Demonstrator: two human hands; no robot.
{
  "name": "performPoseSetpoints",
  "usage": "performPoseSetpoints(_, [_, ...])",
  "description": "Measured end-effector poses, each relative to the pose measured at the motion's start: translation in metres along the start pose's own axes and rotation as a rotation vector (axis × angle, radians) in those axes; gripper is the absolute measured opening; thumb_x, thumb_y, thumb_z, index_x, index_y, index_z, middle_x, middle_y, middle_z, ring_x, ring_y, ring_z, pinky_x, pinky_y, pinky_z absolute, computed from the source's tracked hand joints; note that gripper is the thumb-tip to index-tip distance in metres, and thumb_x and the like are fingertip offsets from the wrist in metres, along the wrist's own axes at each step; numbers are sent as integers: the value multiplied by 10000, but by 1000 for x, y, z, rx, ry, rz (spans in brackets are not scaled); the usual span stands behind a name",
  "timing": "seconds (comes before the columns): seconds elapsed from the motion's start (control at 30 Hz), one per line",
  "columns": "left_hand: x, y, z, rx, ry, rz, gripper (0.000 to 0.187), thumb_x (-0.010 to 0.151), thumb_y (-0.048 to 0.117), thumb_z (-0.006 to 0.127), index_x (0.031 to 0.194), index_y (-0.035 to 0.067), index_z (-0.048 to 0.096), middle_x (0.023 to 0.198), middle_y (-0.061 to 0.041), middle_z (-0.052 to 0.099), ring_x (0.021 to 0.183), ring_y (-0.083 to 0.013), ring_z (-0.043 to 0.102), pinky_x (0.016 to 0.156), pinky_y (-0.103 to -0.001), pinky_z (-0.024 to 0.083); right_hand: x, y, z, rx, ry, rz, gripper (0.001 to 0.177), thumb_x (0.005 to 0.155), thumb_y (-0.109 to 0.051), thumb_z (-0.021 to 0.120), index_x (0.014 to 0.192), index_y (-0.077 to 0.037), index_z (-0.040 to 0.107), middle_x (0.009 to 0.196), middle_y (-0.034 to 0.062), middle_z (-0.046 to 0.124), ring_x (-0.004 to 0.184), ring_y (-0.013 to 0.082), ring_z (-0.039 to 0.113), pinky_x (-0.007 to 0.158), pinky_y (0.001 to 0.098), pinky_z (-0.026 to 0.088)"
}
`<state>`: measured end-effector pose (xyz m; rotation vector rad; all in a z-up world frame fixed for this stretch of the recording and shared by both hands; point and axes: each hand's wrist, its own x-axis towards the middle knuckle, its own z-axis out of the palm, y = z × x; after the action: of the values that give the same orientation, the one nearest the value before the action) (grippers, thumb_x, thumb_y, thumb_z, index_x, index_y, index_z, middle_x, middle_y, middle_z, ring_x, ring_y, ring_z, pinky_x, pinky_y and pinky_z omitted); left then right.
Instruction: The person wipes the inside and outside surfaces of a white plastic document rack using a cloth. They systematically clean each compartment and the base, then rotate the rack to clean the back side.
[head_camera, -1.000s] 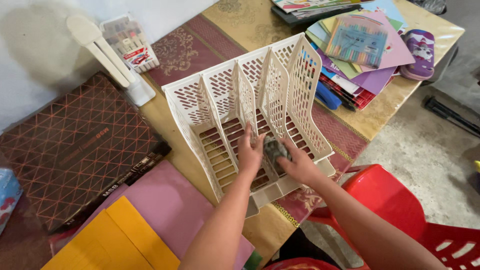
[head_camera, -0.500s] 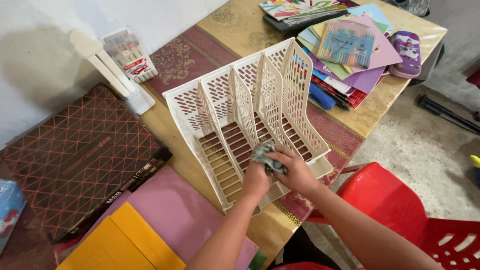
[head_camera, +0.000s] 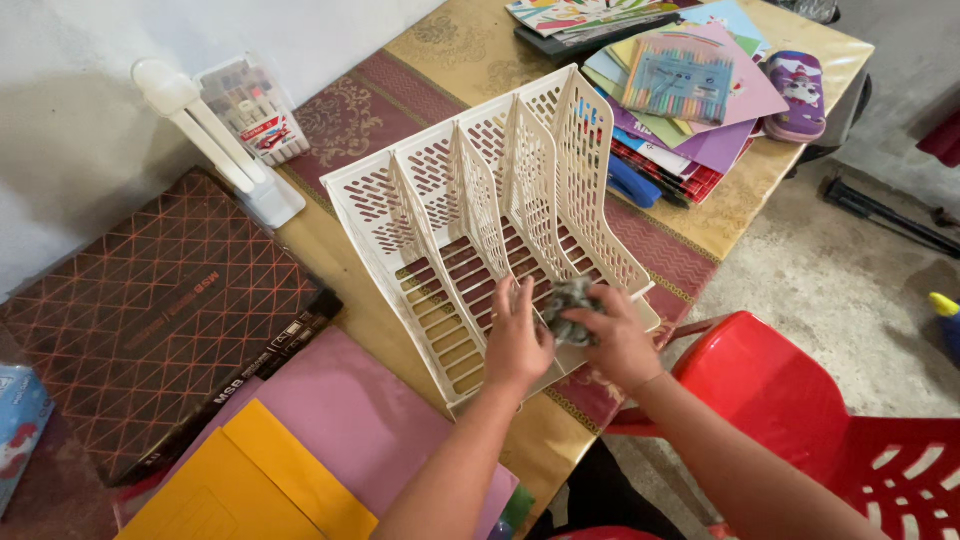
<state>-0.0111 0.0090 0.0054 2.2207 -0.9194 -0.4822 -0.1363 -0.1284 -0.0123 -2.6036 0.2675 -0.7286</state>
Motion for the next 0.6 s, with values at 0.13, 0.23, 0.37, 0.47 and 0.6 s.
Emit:
performPoseSetpoints(0.13, [0, -6, 9, 145, 150, 227, 754, 744, 48, 715, 1446, 37, 442, 1577, -143, 323, 1406, -427, 403, 1066, -490, 472, -6, -13, 0, 97, -116, 33, 586, 599, -62, 871, 1158, -182, 743, 1318, 159, 556, 1221, 382, 535, 1018, 452, 474])
performPoseSetpoints(0.23, [2, -13, 13, 128, 180, 250, 677, 789, 65, 676, 1432, 12, 471, 1531, -135, 403, 1420, -412, 373, 1117, -505, 432, -4, -2, -18, 17, -212, 81, 724, 423, -71, 895, 1124, -202, 770, 1333, 161, 561, 1203, 398, 535, 990, 464, 486])
performPoseSetpoints(0.37, [-1, -12, 11, 133, 122, 198, 566, 815, 79, 624, 1372, 20, 541, 1495, -130, 441, 1448, -377, 352, 1172, -542, 337, 2, 9, -34, 92, 74, 259, 506, 722, -42, 822, 1197, -195, 737, 1333, 144, 564, 1222, 350, 610, 997, 414, 573])
performPoseSetpoints(0.47, [-4, -5, 13, 198, 164, 307, 472, 831, 70, 601, 1299, 14, 600, 1555, -147, 418, 1505, -361, 279, 1209, -591, 209, 5, 11, -37, 58, 124, 363, 524, 735, -57, 830, 1238, -148, 718, 1365, 182, 528, 1200, 381, 602, 955, 441, 562])
performPoseSetpoints(0.6, [0, 0, 10, 215, -70, 249, 373, 924, 58, 511, 1268, 60, 655, 1546, -124, 461, 1548, -299, 214, 1261, -591, 112, 18, 13, -29, 2, -41, 370, 538, 692, -121, 875, 1209, -170, 735, 1253, 154, 641, 1104, 375, 649, 914, 442, 554])
